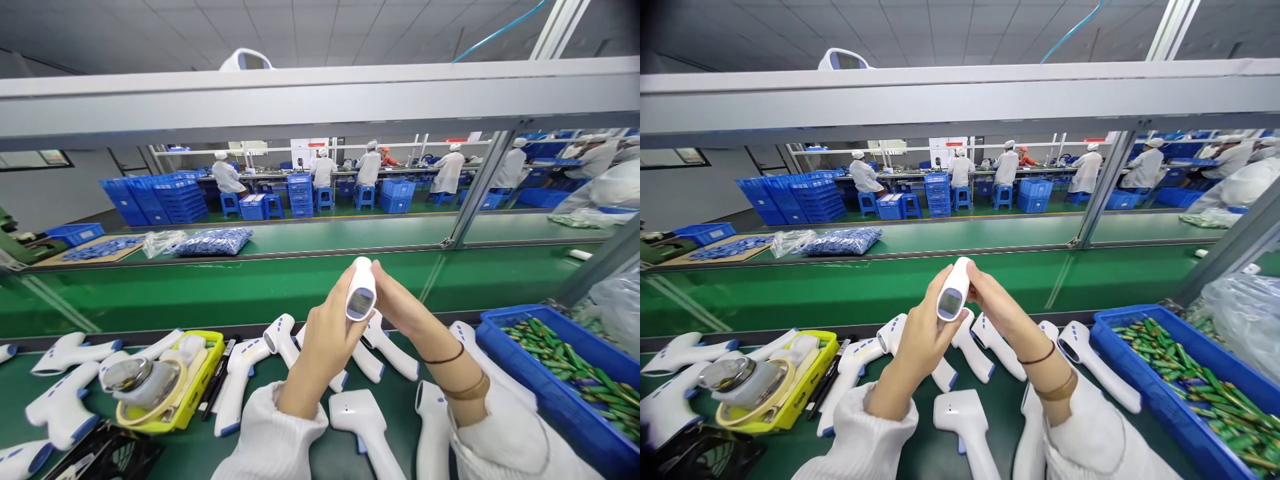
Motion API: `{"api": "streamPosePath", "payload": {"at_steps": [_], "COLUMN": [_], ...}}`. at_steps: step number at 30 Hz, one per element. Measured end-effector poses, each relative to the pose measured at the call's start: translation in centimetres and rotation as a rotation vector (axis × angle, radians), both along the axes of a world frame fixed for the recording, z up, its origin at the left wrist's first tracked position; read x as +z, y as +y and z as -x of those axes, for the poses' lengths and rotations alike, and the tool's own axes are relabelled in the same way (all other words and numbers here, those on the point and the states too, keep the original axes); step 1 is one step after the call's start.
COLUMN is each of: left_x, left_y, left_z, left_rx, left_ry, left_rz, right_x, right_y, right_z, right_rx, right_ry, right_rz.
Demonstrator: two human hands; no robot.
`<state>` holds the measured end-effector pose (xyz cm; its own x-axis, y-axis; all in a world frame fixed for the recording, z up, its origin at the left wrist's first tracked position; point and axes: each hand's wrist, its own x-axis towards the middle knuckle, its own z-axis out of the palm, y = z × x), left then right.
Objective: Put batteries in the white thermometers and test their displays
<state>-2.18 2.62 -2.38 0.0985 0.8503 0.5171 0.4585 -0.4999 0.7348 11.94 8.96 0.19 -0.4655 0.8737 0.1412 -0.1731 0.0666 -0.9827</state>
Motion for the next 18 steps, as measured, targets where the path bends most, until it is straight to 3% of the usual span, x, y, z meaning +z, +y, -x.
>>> {"api": "streamPosePath", "payload": {"at_steps": [3, 7, 12, 18], "left_x": [1.1, 1.6, 1.7, 1.8], "left_y": [-1.5, -2.4, -3.0, -3.4], "left_z": [-0.9, -1.7, -2.3, -2.7], "left_rx": [-0.043, -0.112, -0.132, -0.131], "left_ry": [-0.134, -0.290, -0.310, -0.276], "left_rz": [0.025, 0.133, 0.114, 0.054], "right_x": [0.1, -1.0, -1.8, -1.1], "right_y": [-1.8, -2.3, -2.5, -2.9], "right_z": [0.2, 0.2, 0.0, 0.1], "right_rx": [-0.024, -0.027, -0.055, -0.085], "right_ry": [0.218, 0.366, 0.381, 0.487], "right_rz": [0.002, -0.005, 0.026, 0.122]}}
